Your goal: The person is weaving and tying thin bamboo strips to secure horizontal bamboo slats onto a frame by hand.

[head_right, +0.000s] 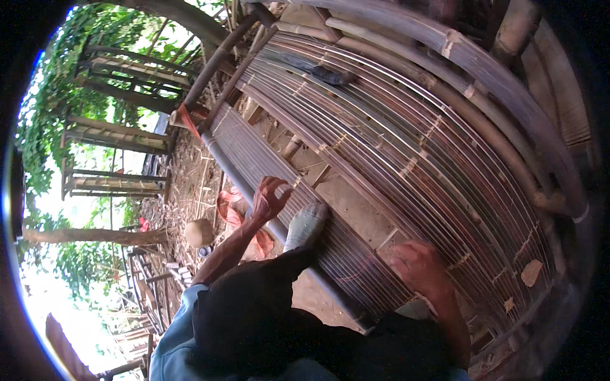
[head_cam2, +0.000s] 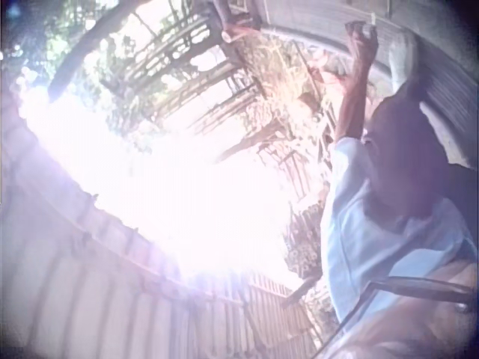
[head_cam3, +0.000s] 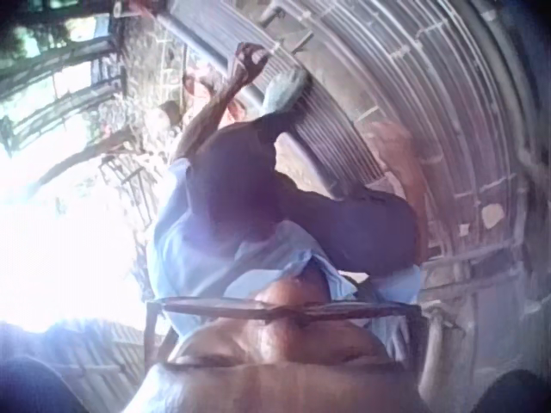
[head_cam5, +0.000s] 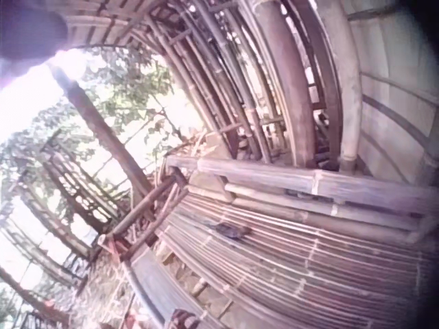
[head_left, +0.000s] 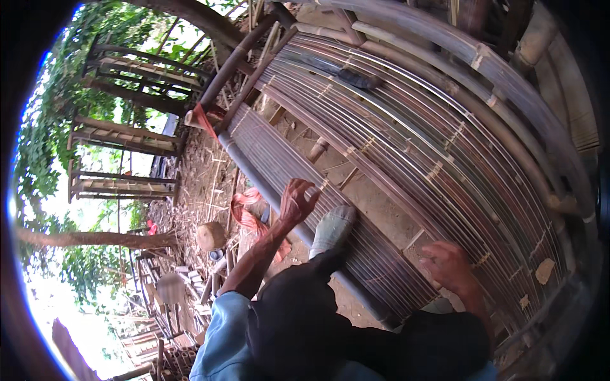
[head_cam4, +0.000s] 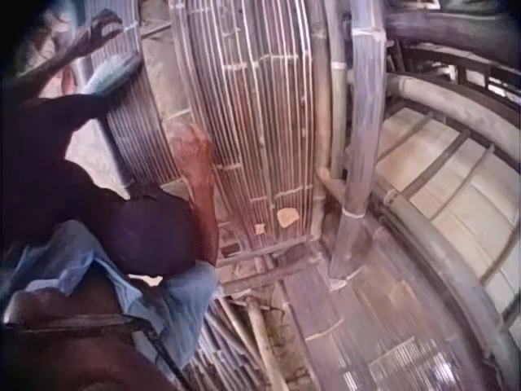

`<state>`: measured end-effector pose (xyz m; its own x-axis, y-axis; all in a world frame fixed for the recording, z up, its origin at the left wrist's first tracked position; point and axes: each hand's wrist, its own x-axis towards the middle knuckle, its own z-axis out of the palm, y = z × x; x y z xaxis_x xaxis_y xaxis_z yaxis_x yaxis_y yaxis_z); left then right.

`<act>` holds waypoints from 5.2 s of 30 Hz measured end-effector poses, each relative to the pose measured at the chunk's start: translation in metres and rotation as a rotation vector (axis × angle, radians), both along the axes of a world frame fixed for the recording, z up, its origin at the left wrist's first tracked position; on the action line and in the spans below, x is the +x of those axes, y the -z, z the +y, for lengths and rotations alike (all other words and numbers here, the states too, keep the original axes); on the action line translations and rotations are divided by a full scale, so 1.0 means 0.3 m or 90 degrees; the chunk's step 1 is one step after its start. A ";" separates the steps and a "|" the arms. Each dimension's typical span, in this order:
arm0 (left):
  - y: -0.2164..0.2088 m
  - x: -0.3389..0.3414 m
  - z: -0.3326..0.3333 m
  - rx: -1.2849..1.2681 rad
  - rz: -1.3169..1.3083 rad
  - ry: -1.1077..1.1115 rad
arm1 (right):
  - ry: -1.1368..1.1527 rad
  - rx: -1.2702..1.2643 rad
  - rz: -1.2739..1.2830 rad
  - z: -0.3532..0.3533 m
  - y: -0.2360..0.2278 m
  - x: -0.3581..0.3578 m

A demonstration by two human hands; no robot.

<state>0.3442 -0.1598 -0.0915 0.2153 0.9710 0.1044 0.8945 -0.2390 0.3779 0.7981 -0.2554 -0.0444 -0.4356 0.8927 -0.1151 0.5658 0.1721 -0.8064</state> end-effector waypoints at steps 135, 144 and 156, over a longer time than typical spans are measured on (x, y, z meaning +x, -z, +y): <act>-0.331 -0.297 0.032 -0.635 -0.848 -0.133 | -0.084 -0.008 0.180 0.387 0.193 -0.975; -0.447 -0.303 -0.065 -0.501 -0.946 -0.350 | -0.001 -0.042 0.150 0.415 0.112 -1.124; -0.408 -0.638 -0.182 -0.458 -0.652 -0.508 | -0.162 0.036 0.263 0.418 0.084 -1.061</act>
